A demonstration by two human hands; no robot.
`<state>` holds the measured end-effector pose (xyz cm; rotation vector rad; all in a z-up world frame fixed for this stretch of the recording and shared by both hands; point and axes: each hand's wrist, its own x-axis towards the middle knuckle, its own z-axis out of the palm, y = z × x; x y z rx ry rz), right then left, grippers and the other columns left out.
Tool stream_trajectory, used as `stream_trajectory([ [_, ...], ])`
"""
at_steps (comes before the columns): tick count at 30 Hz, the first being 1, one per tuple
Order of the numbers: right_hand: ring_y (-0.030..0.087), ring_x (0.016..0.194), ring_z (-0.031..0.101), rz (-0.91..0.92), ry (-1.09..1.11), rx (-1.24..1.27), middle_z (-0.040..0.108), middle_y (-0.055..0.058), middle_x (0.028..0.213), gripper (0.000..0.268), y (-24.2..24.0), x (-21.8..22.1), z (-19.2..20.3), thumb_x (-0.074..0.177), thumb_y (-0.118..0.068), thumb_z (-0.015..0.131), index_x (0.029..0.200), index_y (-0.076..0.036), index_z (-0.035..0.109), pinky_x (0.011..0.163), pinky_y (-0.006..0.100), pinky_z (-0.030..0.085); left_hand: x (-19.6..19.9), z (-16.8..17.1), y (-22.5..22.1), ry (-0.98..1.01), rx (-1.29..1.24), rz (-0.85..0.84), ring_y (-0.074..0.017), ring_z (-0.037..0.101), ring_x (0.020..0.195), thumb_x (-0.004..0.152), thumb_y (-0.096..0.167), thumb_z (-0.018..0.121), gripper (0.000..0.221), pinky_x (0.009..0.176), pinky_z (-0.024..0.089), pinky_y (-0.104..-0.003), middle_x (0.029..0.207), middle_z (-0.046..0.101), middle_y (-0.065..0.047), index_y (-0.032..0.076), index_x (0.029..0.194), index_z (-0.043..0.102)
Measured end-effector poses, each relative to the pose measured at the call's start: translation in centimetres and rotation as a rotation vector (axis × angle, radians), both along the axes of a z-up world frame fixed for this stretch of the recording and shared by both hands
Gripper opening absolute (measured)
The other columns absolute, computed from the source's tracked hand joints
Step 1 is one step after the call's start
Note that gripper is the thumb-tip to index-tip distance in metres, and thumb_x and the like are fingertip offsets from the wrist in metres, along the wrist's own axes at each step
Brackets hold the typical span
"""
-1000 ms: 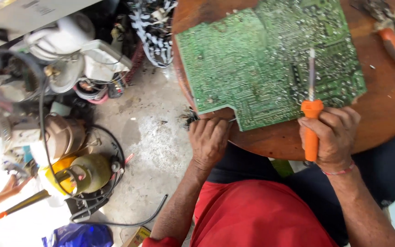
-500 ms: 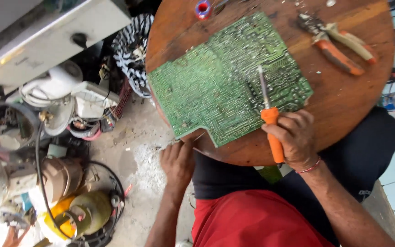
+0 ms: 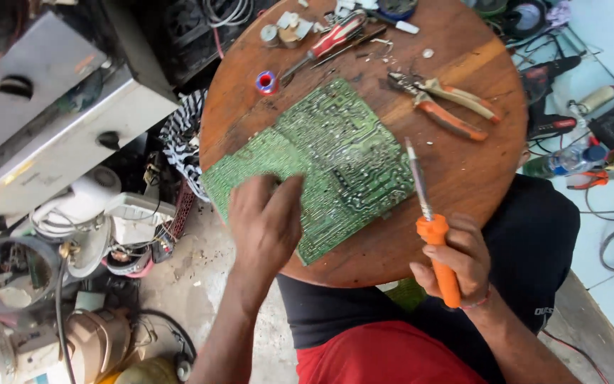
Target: A person uses a soldering iron to repair or desolder components on a large green circuit board.
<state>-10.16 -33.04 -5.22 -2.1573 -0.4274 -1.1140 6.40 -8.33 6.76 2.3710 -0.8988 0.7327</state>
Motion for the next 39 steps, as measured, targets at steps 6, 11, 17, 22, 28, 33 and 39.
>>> stream_trajectory([
  [6,0.035,0.090,0.067,-0.119,0.005,0.126,0.062,0.023,0.100,0.028,-2.5,-4.4,1.1,0.098,-0.027,0.062,0.111,-0.003,0.053,0.087,0.052,0.060,9.6,-1.3,-13.8,-0.103,0.513,-0.381,-0.0234,0.056,0.101,0.097,-0.004,0.052,0.025,0.097,0.037,-0.046,0.105,0.066,-0.005,0.016,0.103,0.066],
  [11,0.038,0.087,0.070,-0.183,0.070,0.200,0.060,0.025,0.098,0.028,-3.5,-7.2,-0.5,0.094,-0.020,0.066,0.110,-0.001,0.052,0.085,0.052,0.059,12.2,-6.5,-19.2,0.036,0.977,-0.364,-0.0197,0.051,0.084,0.104,0.028,0.067,0.013,0.091,0.040,-0.044,0.087,0.070,0.009,0.028,0.095,0.076],
  [17,0.041,0.092,0.071,-0.171,0.093,0.234,0.064,0.029,0.103,0.031,-4.8,-7.2,-2.6,0.097,-0.023,0.065,0.117,-0.004,0.051,0.084,0.048,0.057,13.4,-5.4,-16.9,0.415,0.463,-0.420,-0.0177,0.067,0.087,0.096,0.018,0.067,0.016,0.104,0.035,-0.055,0.081,0.071,0.002,0.017,0.082,0.074],
  [22,0.040,0.092,0.072,-0.181,0.083,0.216,0.065,0.028,0.104,0.032,-5.1,-7.2,-3.1,0.098,-0.024,0.064,0.118,-0.004,0.050,0.084,0.048,0.057,20.8,-5.6,-10.2,0.408,0.534,-0.006,-0.0210,0.069,0.099,0.103,0.049,0.050,0.038,0.083,0.049,-0.047,0.115,0.071,-0.006,0.024,0.126,0.068],
  [28,0.035,0.093,0.071,-0.162,0.118,0.244,0.062,0.026,0.109,0.034,-3.8,-7.5,-3.7,0.097,-0.022,0.066,0.122,-0.003,0.051,0.085,0.047,0.061,26.4,-12.6,-3.2,0.690,0.458,0.023,-0.0295,0.065,0.108,0.096,0.020,0.076,0.045,0.095,0.055,-0.042,0.129,0.062,-0.019,0.007,0.136,0.059],
  [33,0.039,0.096,0.073,-0.130,0.178,0.267,0.063,0.035,0.114,0.036,-2.6,-6.9,-2.2,0.101,-0.012,0.062,0.132,0.001,0.049,0.091,0.048,0.067,26.0,-13.8,-1.9,0.637,0.341,0.086,-0.0229,0.067,0.101,0.100,0.013,0.067,0.024,0.093,0.057,-0.041,0.117,0.070,-0.014,0.008,0.124,0.068],
  [39,0.042,0.109,0.077,0.126,0.201,0.440,0.066,0.038,0.112,0.043,-0.7,-4.6,1.2,0.097,0.018,0.049,0.134,-0.003,0.045,0.066,0.016,0.060,12.6,-1.7,-1.8,0.411,0.014,-0.130,-0.0256,0.075,0.085,0.105,0.015,0.058,0.022,0.067,0.069,-0.036,0.106,0.070,-0.016,0.002,0.121,0.060],
])
